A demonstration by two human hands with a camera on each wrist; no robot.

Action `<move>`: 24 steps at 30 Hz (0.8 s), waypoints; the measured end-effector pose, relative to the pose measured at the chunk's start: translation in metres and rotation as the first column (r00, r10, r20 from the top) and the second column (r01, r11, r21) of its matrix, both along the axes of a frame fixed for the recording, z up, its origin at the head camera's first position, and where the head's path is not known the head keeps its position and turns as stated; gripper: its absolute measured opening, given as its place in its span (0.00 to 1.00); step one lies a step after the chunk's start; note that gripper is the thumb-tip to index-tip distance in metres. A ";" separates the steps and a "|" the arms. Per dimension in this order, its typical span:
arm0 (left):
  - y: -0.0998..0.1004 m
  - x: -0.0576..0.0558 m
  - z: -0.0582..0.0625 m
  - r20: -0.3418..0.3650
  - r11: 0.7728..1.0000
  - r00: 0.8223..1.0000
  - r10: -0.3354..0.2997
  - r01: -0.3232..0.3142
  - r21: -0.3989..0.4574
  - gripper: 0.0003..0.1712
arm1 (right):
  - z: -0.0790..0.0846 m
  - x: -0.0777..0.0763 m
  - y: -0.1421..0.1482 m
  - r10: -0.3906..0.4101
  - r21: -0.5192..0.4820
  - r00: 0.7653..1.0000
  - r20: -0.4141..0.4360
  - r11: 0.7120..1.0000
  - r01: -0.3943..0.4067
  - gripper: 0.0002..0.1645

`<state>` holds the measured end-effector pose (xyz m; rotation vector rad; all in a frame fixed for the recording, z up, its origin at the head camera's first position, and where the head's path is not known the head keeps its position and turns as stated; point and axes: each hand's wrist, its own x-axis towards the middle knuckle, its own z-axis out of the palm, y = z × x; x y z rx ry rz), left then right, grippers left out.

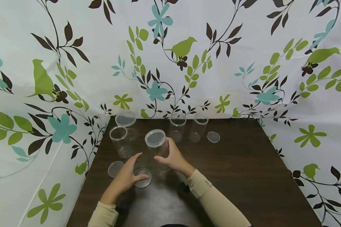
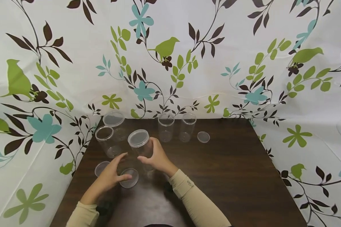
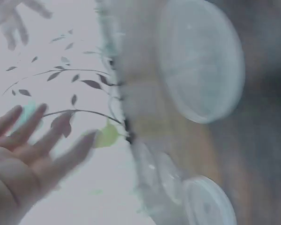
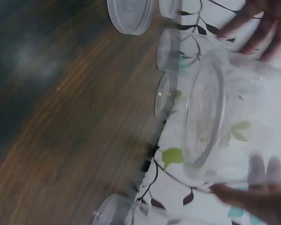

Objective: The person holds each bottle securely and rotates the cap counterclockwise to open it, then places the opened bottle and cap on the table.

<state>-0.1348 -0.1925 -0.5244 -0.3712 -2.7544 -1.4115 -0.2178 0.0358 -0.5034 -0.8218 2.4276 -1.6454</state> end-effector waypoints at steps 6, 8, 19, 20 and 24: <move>0.010 -0.013 0.025 -0.143 0.911 0.976 -0.167 0.208 0.357 0.58 | -0.001 0.012 0.024 0.217 -0.012 0.973 0.075 0.976 -0.216 0.48; 0.019 -0.017 0.030 -0.170 0.862 0.960 -0.222 0.275 0.427 0.59 | -0.004 0.016 0.029 0.273 -0.007 0.959 0.076 0.962 -0.273 0.49; 0.045 -0.023 0.032 -0.155 0.757 0.951 -0.269 0.308 0.576 0.51 | -0.016 0.026 0.050 0.433 -0.108 0.896 0.094 0.899 -0.424 0.55; 0.046 -0.022 0.031 -0.147 0.755 0.954 -0.262 0.297 0.584 0.48 | -0.016 0.026 0.051 0.458 -0.128 0.882 0.116 0.887 -0.444 0.55; 0.050 -0.018 0.027 -0.153 0.729 0.957 -0.248 0.288 0.622 0.44 | -0.015 0.027 0.054 0.515 -0.158 0.838 0.180 0.856 -0.492 0.51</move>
